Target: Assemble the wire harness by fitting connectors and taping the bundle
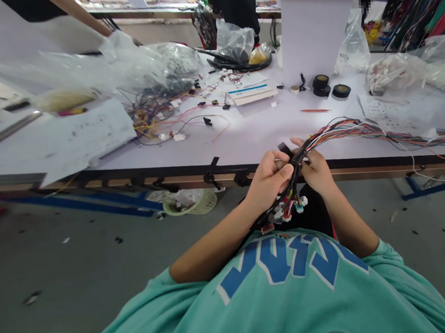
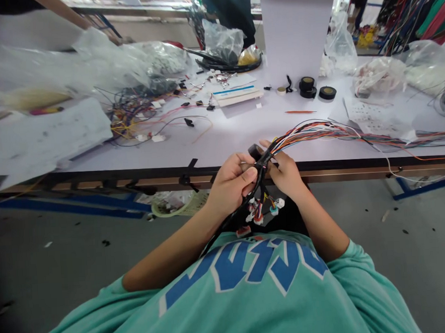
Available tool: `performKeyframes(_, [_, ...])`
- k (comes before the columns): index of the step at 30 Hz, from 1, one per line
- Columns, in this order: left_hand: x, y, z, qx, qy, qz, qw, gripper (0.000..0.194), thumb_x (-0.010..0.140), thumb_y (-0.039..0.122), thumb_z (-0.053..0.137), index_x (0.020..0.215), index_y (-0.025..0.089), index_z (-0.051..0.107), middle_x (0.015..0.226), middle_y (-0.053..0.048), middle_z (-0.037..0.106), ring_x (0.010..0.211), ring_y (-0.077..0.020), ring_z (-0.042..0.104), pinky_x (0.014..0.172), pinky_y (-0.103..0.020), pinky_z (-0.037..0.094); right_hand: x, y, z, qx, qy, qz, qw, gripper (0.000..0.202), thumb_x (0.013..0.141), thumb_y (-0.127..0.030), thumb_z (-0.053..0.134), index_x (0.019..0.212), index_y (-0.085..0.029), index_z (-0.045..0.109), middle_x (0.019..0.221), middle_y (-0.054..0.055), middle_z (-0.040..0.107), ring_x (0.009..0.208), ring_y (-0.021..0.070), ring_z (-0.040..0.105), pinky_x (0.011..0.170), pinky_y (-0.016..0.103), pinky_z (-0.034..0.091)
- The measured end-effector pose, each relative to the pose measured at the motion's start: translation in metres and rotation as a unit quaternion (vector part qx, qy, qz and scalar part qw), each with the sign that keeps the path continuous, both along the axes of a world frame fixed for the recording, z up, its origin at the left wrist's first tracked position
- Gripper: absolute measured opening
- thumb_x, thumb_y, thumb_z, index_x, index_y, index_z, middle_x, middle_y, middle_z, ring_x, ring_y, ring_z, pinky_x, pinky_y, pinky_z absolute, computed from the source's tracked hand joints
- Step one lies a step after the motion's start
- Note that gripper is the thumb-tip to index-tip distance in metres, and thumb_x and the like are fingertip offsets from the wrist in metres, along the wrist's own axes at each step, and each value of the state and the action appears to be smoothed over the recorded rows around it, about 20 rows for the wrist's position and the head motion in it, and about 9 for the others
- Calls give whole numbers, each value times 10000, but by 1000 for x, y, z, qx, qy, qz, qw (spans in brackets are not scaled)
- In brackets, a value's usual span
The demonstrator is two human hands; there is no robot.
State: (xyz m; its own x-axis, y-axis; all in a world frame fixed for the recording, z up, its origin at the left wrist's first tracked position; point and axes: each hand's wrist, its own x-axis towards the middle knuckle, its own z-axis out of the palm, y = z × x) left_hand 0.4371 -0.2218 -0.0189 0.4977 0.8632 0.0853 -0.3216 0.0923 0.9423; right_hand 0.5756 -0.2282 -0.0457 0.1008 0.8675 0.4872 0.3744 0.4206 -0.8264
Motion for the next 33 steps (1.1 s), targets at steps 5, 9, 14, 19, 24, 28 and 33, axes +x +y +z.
performKeyframes(5, [0, 4, 3, -124, -4, -60, 990, 378, 519, 297, 776, 678, 165, 460, 469, 75, 501, 296, -15, 331, 323, -151, 206, -9, 10, -19, 17, 112, -11, 993, 260, 744, -293, 482, 952, -233, 626, 907, 29, 663, 855, 185, 613, 822, 377, 493])
performKeyframes(9, [-2, 9, 8, -159, -7, -132, 978, 348, 490, 302, 789, 569, 132, 495, 467, 59, 505, 293, 0, 319, 327, -157, 254, -13, 15, -26, 2, 177, -7, 984, 256, 761, -435, 523, 898, -242, 621, 949, 43, 650, 899, 204, 606, 743, 371, 523])
performKeyframes(14, [-1, 9, 6, -121, -45, -43, 991, 295, 524, 229, 770, 770, 154, 627, 468, 75, 518, 306, -9, 341, 327, -148, 220, -8, -1, -9, -20, 169, 55, 984, 309, 735, -479, 590, 932, -241, 606, 1107, 51, 602, 1026, 206, 565, 831, 362, 502])
performKeyframes(19, [5, 8, 0, -106, -64, -28, 992, 228, 536, 224, 756, 737, 158, 670, 469, 67, 522, 311, 0, 324, 331, -147, 207, -7, -24, 1, -80, 165, 113, 977, 484, 731, -518, 601, 1122, -246, 510, 1005, 35, 607, 826, 168, 608, 709, 317, 520])
performKeyframes(24, [7, 12, -2, -69, -46, -28, 996, 169, 550, 255, 750, 659, 152, 674, 528, 36, 566, 329, 0, 329, 330, -160, 223, -6, -28, 8, -113, 84, 34, 989, 564, 693, -439, 656, 1172, -198, 480, 867, 11, 631, 749, 147, 610, 685, 281, 499])
performKeyframes(28, [5, 18, 3, -22, -15, -41, 999, 197, 524, 280, 776, 613, 142, 665, 485, 37, 533, 342, -14, 352, 330, -166, 251, -4, -25, 16, -129, 54, -2, 990, 463, 675, -309, 639, 1096, -173, 503, 759, -16, 633, 684, 146, 606, 675, 301, 491])
performKeyframes(33, [2, 28, 9, 4, -4, -56, 998, 236, 499, 270, 800, 546, 126, 618, 494, 22, 550, 350, -16, 378, 326, -156, 250, -11, -20, 19, -127, 109, 13, 986, 427, 608, -196, 616, 1002, -193, 454, 658, -61, 600, 577, 116, 578, 593, 271, 484])
